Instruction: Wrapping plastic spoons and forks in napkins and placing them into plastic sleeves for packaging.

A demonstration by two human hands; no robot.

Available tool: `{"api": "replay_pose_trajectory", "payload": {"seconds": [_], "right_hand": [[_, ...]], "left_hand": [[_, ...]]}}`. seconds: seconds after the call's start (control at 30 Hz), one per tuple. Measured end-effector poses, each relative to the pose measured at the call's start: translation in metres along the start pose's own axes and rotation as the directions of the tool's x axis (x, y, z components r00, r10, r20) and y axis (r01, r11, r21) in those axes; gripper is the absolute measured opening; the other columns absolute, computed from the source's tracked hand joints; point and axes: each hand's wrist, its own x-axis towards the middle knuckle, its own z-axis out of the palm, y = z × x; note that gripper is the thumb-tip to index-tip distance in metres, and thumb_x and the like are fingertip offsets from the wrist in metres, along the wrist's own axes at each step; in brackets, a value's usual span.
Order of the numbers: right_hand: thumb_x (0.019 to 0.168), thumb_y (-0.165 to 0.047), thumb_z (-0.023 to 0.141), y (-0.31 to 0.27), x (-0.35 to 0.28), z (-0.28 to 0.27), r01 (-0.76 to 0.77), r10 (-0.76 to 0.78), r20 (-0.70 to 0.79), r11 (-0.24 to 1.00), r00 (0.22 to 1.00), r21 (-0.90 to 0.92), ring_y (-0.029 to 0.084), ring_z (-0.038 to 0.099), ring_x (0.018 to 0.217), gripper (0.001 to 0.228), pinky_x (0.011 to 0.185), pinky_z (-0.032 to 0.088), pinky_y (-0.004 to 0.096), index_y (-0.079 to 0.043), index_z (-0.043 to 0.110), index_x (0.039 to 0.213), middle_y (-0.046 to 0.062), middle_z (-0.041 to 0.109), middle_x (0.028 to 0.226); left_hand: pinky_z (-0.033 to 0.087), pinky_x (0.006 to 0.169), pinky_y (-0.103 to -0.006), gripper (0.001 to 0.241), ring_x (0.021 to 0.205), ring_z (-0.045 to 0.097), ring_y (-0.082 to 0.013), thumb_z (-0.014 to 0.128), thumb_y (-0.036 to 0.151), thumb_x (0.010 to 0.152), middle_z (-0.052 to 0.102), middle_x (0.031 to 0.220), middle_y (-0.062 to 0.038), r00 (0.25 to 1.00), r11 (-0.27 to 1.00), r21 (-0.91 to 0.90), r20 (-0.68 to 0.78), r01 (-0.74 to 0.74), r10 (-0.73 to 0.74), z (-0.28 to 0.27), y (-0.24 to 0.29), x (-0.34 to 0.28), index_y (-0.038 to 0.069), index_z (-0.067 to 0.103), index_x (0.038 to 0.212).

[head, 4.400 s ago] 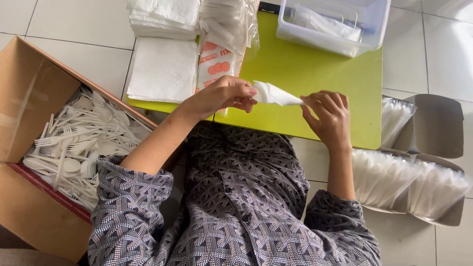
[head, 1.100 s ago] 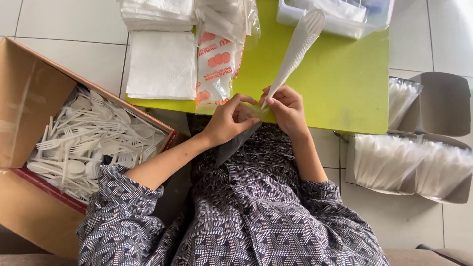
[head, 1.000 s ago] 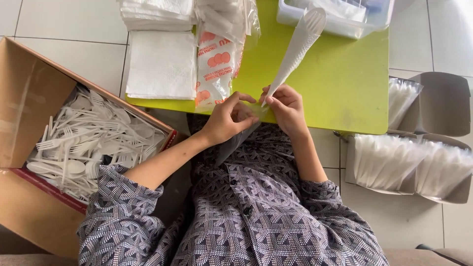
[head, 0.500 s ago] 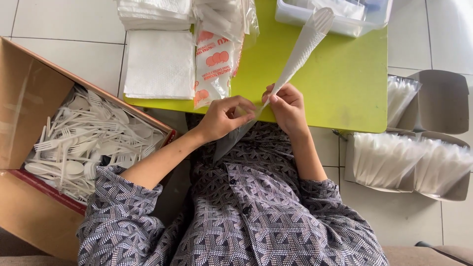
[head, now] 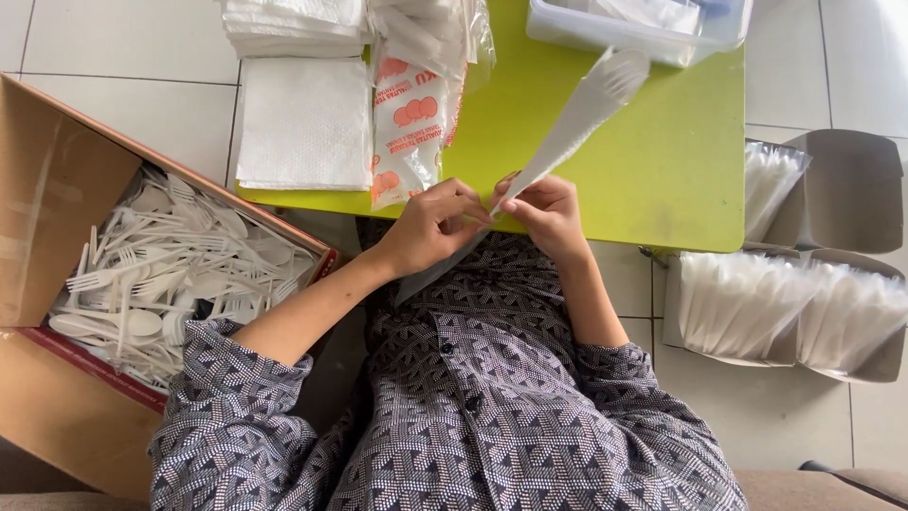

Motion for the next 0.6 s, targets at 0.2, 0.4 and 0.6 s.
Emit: {"api": "replay_pose_trajectory", "payload": {"seconds": [0.2,0.4,0.6], "right_hand": [[0.087,0.001,0.078,0.000,0.000,0.000,-0.001,0.001,0.010,0.998,1.000,-0.055,0.025,0.072,0.093,0.018,0.091,0.057,0.040,0.008,0.071,0.102,0.021,0.074,0.096],[0.085,0.002,0.079,-0.007,-0.009,-0.002,-0.133,0.139,0.037,0.984,0.990,-0.121,0.027,0.071,0.099,0.020,0.098,0.054,0.044,0.007,0.073,0.103,0.020,0.073,0.100],[0.086,0.006,0.075,-0.046,0.010,0.014,-0.077,0.120,0.207,0.976,0.971,-0.204,0.031,0.067,0.107,0.022,0.108,0.045,0.049,0.001,0.073,0.107,0.019,0.071,0.108]], "left_hand": [[0.055,0.050,-0.0332,0.016,0.057,0.065,-0.0205,0.074,0.006,0.091,0.069,0.098,-0.005,0.998,0.981,0.187,0.044,-0.048,0.041,-0.010,0.014,-0.001,0.016,0.071,0.104],[0.057,0.067,-0.0358,0.044,0.079,0.071,-0.0212,0.074,0.007,0.088,0.071,0.104,-0.002,0.991,0.990,-0.052,0.044,0.132,-0.130,-0.010,0.013,-0.005,0.020,0.054,0.125],[0.057,0.079,-0.0364,0.014,0.084,0.070,-0.0220,0.073,0.016,0.096,0.074,0.097,-0.006,0.979,0.959,-0.209,0.112,0.191,-0.170,-0.014,0.010,-0.004,0.013,0.068,0.108]]}}
